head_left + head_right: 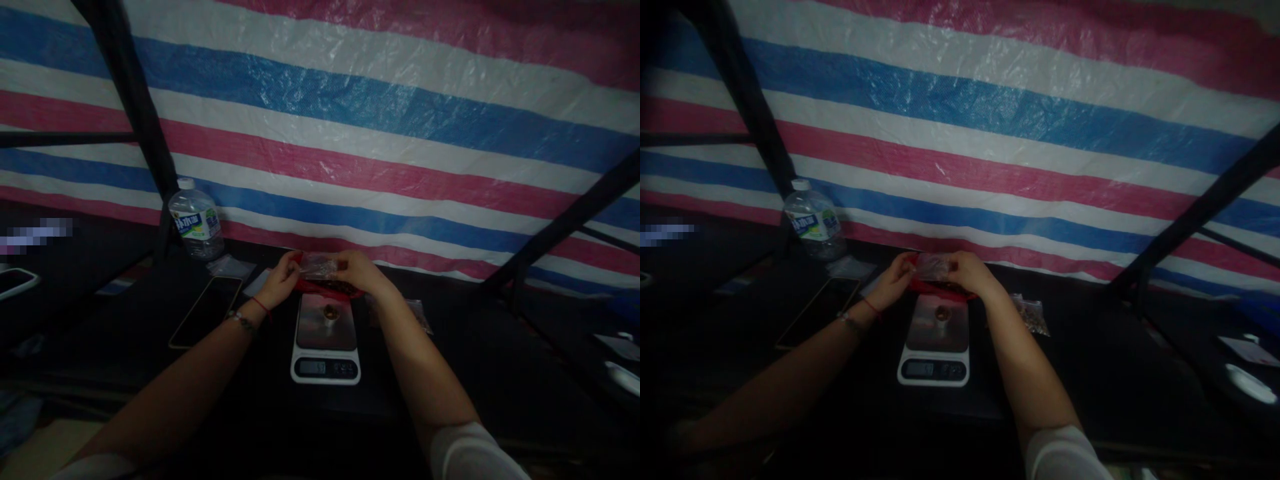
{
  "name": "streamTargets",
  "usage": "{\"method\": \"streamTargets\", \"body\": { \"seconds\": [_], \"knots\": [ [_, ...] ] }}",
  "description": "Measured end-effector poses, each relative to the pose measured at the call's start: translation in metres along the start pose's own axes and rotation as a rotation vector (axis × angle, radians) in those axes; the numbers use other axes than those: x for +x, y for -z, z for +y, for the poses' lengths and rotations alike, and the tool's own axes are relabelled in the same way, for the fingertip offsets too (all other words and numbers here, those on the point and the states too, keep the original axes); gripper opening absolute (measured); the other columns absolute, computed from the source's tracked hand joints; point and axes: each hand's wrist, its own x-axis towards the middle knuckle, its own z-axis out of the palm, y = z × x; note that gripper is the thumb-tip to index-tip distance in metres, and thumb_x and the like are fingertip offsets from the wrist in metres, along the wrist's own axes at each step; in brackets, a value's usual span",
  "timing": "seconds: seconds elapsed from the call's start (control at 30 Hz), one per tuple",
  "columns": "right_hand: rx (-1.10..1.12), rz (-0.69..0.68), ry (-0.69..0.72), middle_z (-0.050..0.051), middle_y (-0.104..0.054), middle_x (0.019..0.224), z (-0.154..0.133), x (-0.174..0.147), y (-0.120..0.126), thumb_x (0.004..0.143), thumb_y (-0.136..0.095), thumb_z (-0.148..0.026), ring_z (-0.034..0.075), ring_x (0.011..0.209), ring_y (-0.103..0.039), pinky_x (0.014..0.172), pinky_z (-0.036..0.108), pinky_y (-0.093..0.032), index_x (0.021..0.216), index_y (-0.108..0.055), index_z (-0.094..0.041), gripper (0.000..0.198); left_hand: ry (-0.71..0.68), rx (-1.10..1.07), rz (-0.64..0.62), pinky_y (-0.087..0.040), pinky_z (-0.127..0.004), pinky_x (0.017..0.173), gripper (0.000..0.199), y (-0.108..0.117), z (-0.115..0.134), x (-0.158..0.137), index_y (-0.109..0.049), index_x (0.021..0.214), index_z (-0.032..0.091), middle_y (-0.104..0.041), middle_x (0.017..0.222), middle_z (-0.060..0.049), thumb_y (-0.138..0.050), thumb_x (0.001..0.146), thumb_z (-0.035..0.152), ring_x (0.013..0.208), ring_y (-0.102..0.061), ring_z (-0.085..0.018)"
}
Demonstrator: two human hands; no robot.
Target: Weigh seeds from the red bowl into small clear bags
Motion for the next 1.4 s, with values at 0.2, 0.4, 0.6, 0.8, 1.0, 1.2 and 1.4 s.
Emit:
{"method": "streamTargets", "body": {
  "seconds": [0.2, 0.4, 0.6, 0.8, 1.0, 1.2, 1.4],
  "knots": [
    [-0.108, -0.083, 0.052, 0.001, -0.073, 0.087, -0.001, 0.003, -0.013, 0.073, -0.069, -0.019, 0.016, 0.074, -0.063, 0.072, 0.025, -0.045, 0.105, -0.073, -0.020, 0.032, -0.289, 0.329, -0.002, -0.040, -0.049, 0.104, 0.066, 0.008, 0.018, -0.003, -0.041, 0.134, 0.015, -0.053, 0.128, -0.016, -0.062, 0.075, 0.036, 0.120, -0.050, -0.029],
    [-0.238, -0.121, 0.119, 0.005, -0.072, 0.090, -0.006, 0.008, -0.034, 0.074, -0.066, -0.015, 0.016, 0.078, -0.063, 0.071, 0.025, -0.042, 0.091, -0.074, -0.017, 0.019, -0.344, 0.373, -0.227, -0.039, -0.048, 0.106, 0.080, 0.006, 0.037, -0.005, -0.041, 0.136, 0.017, -0.052, 0.135, -0.016, -0.072, 0.069, 0.046, 0.124, -0.050, -0.030],
    [-0.227, -0.116, 0.115, 0.005, -0.071, 0.089, -0.008, 0.008, -0.041, 0.075, -0.060, -0.010, 0.015, 0.078, -0.061, 0.071, 0.025, -0.042, 0.085, -0.072, -0.015, 0.017, -0.312, 0.359, -0.231, -0.047, -0.046, 0.098, 0.066, 0.004, 0.042, -0.005, -0.050, 0.125, 0.017, -0.061, 0.120, -0.013, -0.071, 0.068, 0.043, 0.112, -0.058, -0.030],
    [-0.192, -0.154, 0.111, 0.004, -0.071, 0.088, -0.014, 0.003, -0.026, 0.081, -0.059, -0.016, 0.015, 0.077, -0.061, 0.074, 0.026, -0.043, 0.088, -0.072, -0.017, 0.014, -0.251, 0.402, -0.219, -0.049, -0.044, 0.090, 0.053, 0.003, 0.045, -0.004, -0.056, 0.114, 0.018, -0.064, 0.108, -0.011, -0.070, 0.067, 0.041, 0.101, -0.061, -0.029],
    [-0.291, -0.287, -0.030, 0.009, -0.067, 0.114, -0.026, -0.025, 0.004, 0.061, -0.081, -0.035, 0.022, 0.095, -0.063, 0.077, 0.028, -0.046, 0.117, -0.064, -0.018, 0.061, -0.210, 0.436, -0.151, -0.048, -0.044, 0.090, 0.050, 0.005, 0.036, -0.003, -0.054, 0.113, 0.019, -0.063, 0.110, -0.010, -0.069, 0.070, 0.041, 0.103, -0.061, -0.028],
    [-0.494, -0.483, -0.145, 0.008, -0.069, 0.110, -0.031, -0.030, -0.011, 0.058, -0.080, -0.024, 0.024, 0.093, -0.065, 0.069, 0.027, -0.045, 0.116, -0.065, -0.022, 0.061, -0.174, 0.362, -0.170, -0.050, -0.042, 0.087, 0.050, 0.004, 0.032, -0.002, -0.053, 0.110, 0.017, -0.063, 0.106, -0.009, -0.071, 0.069, 0.040, 0.097, -0.061, -0.026],
    [-0.566, -0.532, -0.119, 0.005, -0.072, 0.089, -0.034, -0.023, -0.026, 0.062, -0.073, -0.013, 0.019, 0.075, -0.065, 0.059, 0.025, -0.040, 0.097, -0.071, -0.021, 0.036, -0.170, 0.353, -0.140, -0.045, -0.044, 0.098, 0.058, 0.005, 0.025, 0.000, -0.054, 0.113, 0.015, -0.061, 0.116, -0.012, -0.074, 0.067, 0.043, 0.110, -0.058, -0.027]
  ]
}}
